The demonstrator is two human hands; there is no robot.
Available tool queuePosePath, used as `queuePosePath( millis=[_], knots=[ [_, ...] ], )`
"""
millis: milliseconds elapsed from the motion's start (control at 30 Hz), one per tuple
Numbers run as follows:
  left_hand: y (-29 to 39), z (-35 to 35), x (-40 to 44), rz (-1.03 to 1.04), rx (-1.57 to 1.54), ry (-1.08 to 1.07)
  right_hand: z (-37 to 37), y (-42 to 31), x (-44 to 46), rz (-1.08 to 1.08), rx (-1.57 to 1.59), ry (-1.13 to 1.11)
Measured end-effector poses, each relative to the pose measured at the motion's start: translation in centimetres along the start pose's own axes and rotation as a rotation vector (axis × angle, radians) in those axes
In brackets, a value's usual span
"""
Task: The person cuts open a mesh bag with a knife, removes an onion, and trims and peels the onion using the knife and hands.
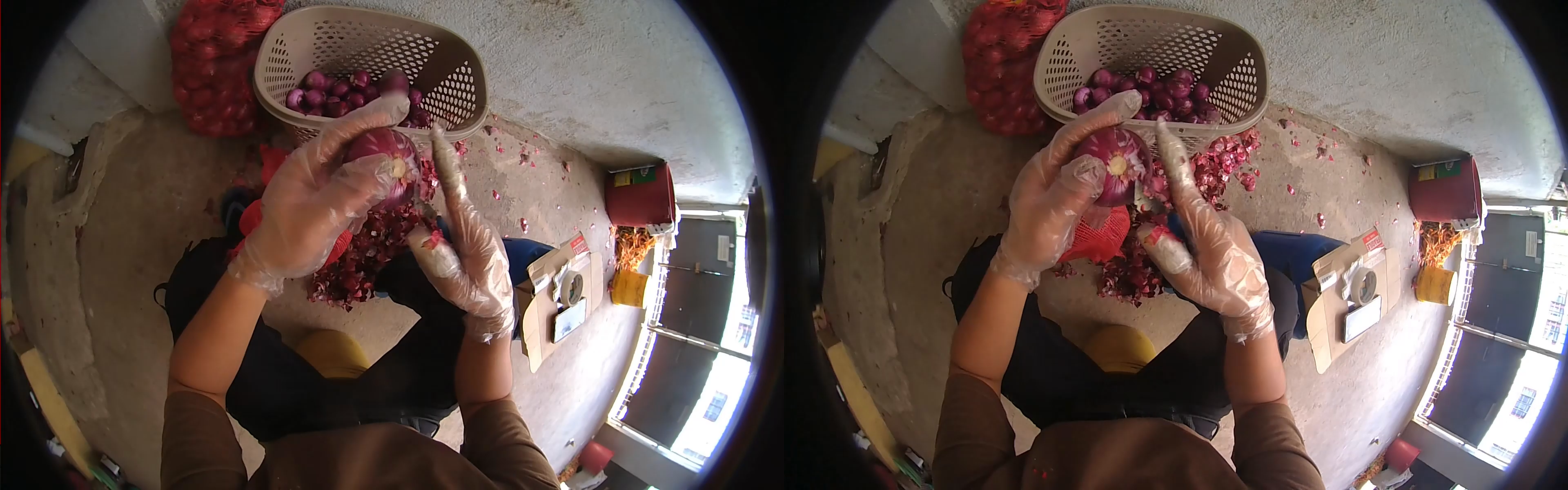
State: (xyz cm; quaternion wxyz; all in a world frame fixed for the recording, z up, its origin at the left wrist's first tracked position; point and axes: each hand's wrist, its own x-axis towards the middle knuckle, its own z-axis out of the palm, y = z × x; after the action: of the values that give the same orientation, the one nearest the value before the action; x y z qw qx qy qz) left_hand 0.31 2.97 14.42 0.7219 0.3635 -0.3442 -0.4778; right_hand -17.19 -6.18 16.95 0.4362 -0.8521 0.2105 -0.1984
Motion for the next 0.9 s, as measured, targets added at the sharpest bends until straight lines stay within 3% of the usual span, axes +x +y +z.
queuePosePath(
  millis=[367,633,833,900],
  knots=[
    [1.1,0.1,-0.4,-0.109,0.187,-0.050,0.3,-0.1,-0.4,0.011,-0.070,0.006],
    [-0.4,-1.1,-0.3,0.274,0.700,-0.103,1.7,0.1,-0.7,0.009,-0.204,0.080],
    [0.4,-0.3,-0.3,0.154,0.610,-0.081,3.4,-0.1,-0.3,0.195,0.467,0.231],
    [0.3,0.0,-0.5,0.062,0.426,-0.049,3.4,0.1,-0.2,0.202,0.610,0.240]
  ],
)
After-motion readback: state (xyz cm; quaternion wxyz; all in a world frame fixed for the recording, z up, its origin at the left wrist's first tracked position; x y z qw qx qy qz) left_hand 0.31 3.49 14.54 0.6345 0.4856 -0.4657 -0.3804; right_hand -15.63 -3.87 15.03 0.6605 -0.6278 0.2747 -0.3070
